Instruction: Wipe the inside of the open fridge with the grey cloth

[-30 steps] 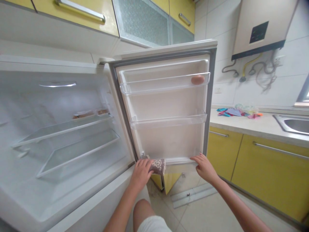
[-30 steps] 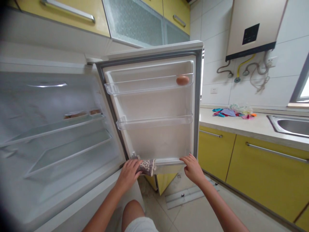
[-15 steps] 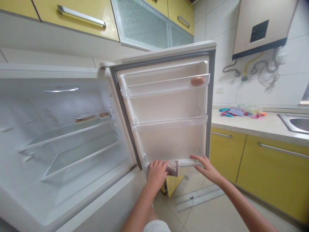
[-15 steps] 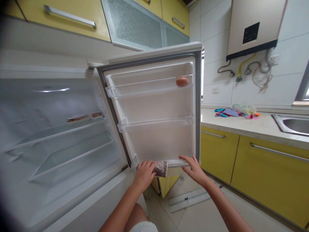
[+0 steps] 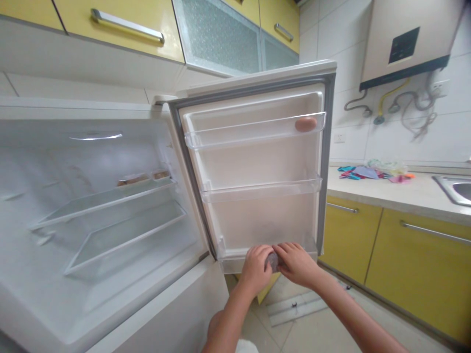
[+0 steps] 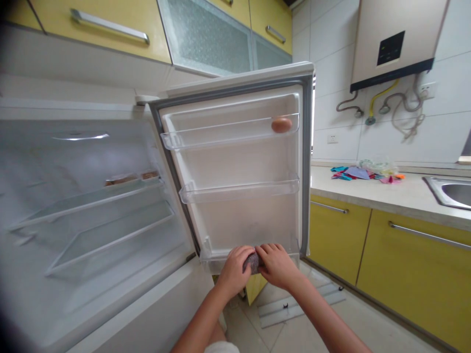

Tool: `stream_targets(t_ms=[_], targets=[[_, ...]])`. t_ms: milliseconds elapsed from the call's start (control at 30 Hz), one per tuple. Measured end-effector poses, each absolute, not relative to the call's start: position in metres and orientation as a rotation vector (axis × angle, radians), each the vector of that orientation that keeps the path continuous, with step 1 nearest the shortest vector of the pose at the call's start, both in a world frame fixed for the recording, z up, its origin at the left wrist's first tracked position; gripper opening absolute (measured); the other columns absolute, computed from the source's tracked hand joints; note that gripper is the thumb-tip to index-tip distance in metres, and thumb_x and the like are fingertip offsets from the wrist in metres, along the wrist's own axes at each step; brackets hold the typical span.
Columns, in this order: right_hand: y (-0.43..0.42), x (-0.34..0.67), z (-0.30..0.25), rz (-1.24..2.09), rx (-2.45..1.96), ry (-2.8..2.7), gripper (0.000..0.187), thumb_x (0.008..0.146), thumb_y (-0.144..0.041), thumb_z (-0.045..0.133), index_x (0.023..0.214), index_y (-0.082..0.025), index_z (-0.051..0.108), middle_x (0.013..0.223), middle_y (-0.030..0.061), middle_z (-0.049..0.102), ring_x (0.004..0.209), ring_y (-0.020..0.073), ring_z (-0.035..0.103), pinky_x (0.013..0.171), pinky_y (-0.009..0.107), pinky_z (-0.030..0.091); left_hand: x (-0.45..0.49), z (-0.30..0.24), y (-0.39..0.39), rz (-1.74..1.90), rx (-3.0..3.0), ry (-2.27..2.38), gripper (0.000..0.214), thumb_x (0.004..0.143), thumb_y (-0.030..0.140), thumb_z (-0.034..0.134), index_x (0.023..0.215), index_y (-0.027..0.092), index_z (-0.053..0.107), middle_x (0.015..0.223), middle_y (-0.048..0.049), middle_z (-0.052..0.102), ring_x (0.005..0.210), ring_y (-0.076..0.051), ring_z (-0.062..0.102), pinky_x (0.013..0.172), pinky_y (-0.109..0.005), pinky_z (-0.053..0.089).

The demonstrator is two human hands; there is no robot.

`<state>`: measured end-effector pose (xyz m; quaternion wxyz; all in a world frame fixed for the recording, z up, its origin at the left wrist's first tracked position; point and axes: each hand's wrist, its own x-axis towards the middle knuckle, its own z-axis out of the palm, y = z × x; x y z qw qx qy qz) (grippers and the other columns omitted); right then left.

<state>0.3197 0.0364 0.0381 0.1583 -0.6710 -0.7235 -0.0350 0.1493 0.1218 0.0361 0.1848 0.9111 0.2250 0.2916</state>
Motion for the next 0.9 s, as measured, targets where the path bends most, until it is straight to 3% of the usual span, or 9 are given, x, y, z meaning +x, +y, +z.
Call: stream_targets(t_ms=[100, 200, 433, 600, 900], targets=[[0.043, 0.305, 0.048, -0.106, -1.946, -2.119, 0.040, 0.084, -0.035, 0.060, 0.121, -0.020, 0.058, 0.116, 0.0134, 0.069, 0.111, 0.0318, 0.062, 0.096, 0.044, 0.046, 0.119, 0.035, 0.132, 0.881, 2.619, 0.795, 0.036, 0.085, 0.017, 0.053, 0.118, 0.023, 0.064, 0.124, -0.0067, 0.070, 0.118, -0.025, 0.059, 0.113, -0.053, 0.041], [0.057, 0.283, 0.053, -0.111, -1.962, -2.162, 0.036, 0.083, -0.036, 0.062, 0.114, -0.019, 0.059, 0.110, 0.0136, 0.070, 0.105, 0.0317, 0.065, 0.089, 0.042, 0.048, 0.083, 0.027, 0.149, 1.007, 2.667, 0.965, 0.031, 0.089, 0.023, 0.053, 0.116, 0.024, 0.067, 0.123, -0.0075, 0.071, 0.122, -0.028, 0.059, 0.116, -0.060, 0.037], [0.104, 0.220, 0.054, -0.081, -1.875, -2.228, 0.035, 0.086, -0.042, 0.061, 0.112, -0.019, 0.060, 0.108, 0.0134, 0.072, 0.100, 0.0308, 0.069, 0.081, 0.038, 0.051, 0.014, 0.004, 0.194, 1.231, 2.504, 1.181, 0.034, 0.093, 0.034, 0.047, 0.107, 0.019, 0.074, 0.125, -0.0151, 0.070, 0.119, -0.030, 0.064, 0.105, -0.053, 0.052], [0.117, 0.201, 0.056, -0.058, -1.818, -2.250, 0.044, 0.086, -0.051, 0.065, 0.119, -0.023, 0.058, 0.109, 0.0105, 0.073, 0.100, 0.0292, 0.070, 0.078, 0.034, 0.051, 0.004, -0.007, 0.200, 1.200, 2.286, 1.185, 0.043, 0.095, 0.042, 0.042, 0.111, 0.019, 0.073, 0.119, -0.0131, 0.075, 0.115, -0.027, 0.068, 0.107, -0.048, 0.052], [0.083, 0.258, 0.048, -0.016, -1.836, -2.229, 0.040, 0.091, -0.045, 0.061, 0.127, -0.027, 0.058, 0.109, 0.0083, 0.074, 0.104, 0.0267, 0.069, 0.082, 0.032, 0.048, 0.013, 0.002, 0.188, 0.975, 2.235, 1.276, 0.047, 0.094, 0.047, 0.043, 0.123, 0.019, 0.067, 0.130, -0.0139, 0.070, 0.119, -0.027, 0.066, 0.107, -0.046, 0.049]])
